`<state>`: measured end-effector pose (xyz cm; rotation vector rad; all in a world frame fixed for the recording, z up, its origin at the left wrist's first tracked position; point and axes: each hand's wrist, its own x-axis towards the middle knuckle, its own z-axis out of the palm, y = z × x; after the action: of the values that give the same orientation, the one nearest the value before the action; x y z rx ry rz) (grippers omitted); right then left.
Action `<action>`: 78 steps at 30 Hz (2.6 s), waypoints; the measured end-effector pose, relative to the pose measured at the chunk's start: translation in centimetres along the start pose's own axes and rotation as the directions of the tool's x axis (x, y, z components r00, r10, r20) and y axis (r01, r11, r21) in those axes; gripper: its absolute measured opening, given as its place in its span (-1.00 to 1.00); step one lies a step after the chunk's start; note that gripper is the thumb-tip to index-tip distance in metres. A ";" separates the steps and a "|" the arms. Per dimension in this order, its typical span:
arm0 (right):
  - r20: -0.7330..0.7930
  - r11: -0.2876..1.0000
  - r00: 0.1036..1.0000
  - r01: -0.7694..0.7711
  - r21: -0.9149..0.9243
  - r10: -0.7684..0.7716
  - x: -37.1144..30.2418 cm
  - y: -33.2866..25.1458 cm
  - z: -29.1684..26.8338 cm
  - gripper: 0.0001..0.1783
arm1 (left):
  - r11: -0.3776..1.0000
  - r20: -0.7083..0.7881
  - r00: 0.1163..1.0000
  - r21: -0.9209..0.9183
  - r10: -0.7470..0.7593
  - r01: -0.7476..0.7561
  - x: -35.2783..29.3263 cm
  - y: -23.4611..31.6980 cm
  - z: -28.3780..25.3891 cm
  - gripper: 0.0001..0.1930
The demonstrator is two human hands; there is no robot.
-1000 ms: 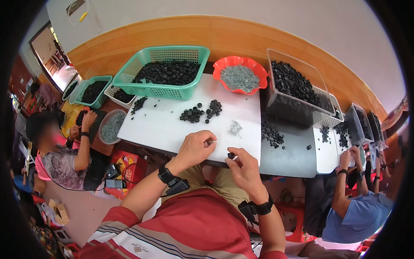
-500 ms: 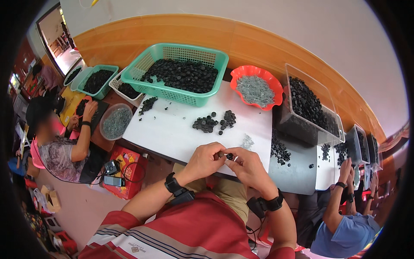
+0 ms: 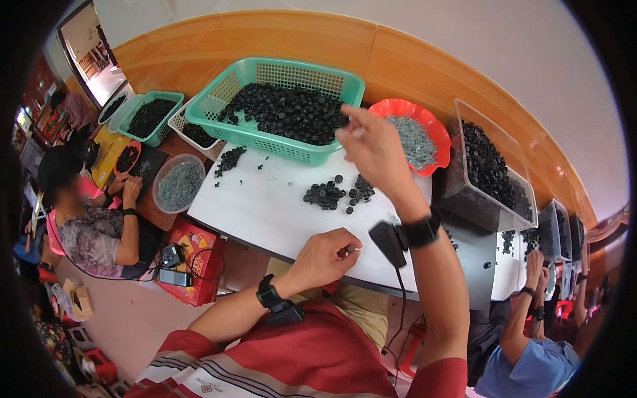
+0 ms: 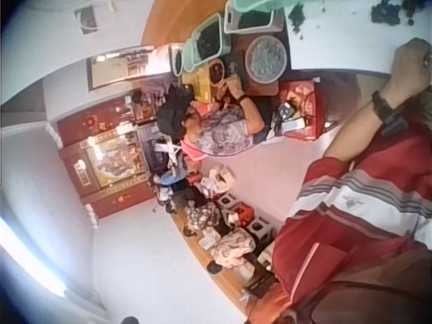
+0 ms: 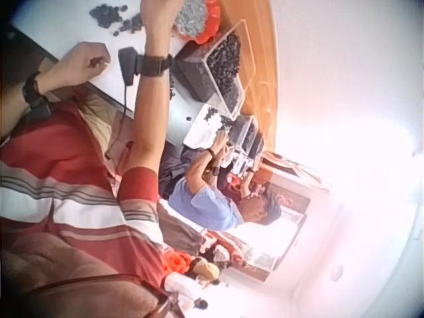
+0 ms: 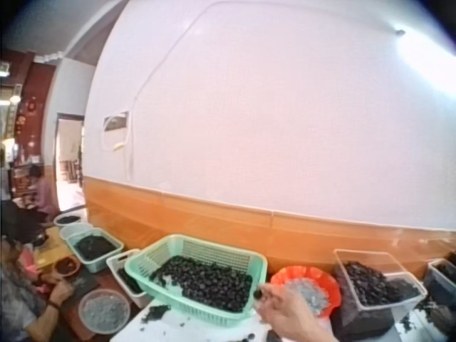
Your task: Assembling small black plastic components with smaller grey parts by hand.
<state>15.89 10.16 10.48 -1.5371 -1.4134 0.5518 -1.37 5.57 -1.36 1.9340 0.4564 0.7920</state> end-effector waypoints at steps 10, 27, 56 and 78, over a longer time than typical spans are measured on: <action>-0.108 0.993 0.991 -0.089 -0.083 0.080 -3.7 3.5 -0.9 -0.69 | 0.999 -0.009 0.999 -0.001 0.043 -0.043 -0.1 0.1 -0.1 -0.91; 0.044 0.892 0.999 0.011 -0.453 0.010 -10.6 7.2 -0.7 -0.79 | 1.000 0.022 1.000 0.004 0.009 -0.009 0.3 0.0 0.1 -0.91; -0.022 0.849 0.964 0.223 -0.479 -0.266 -14.8 4.5 1.9 -0.78 | 0.775 0.009 0.974 -0.604 -0.227 0.186 0.3 -1.3 -0.9 -0.76; -0.027 0.806 1.000 -0.021 -0.592 0.006 -14.5 9.3 -6.0 -0.79 | 0.902 0.026 0.984 -0.395 -0.177 0.173 0.0 -1.8 -0.4 -0.85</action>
<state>22.27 -4.41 1.47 -2.0343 -1.6504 0.0820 -1.59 6.70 -2.80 1.4900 0.4320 0.7148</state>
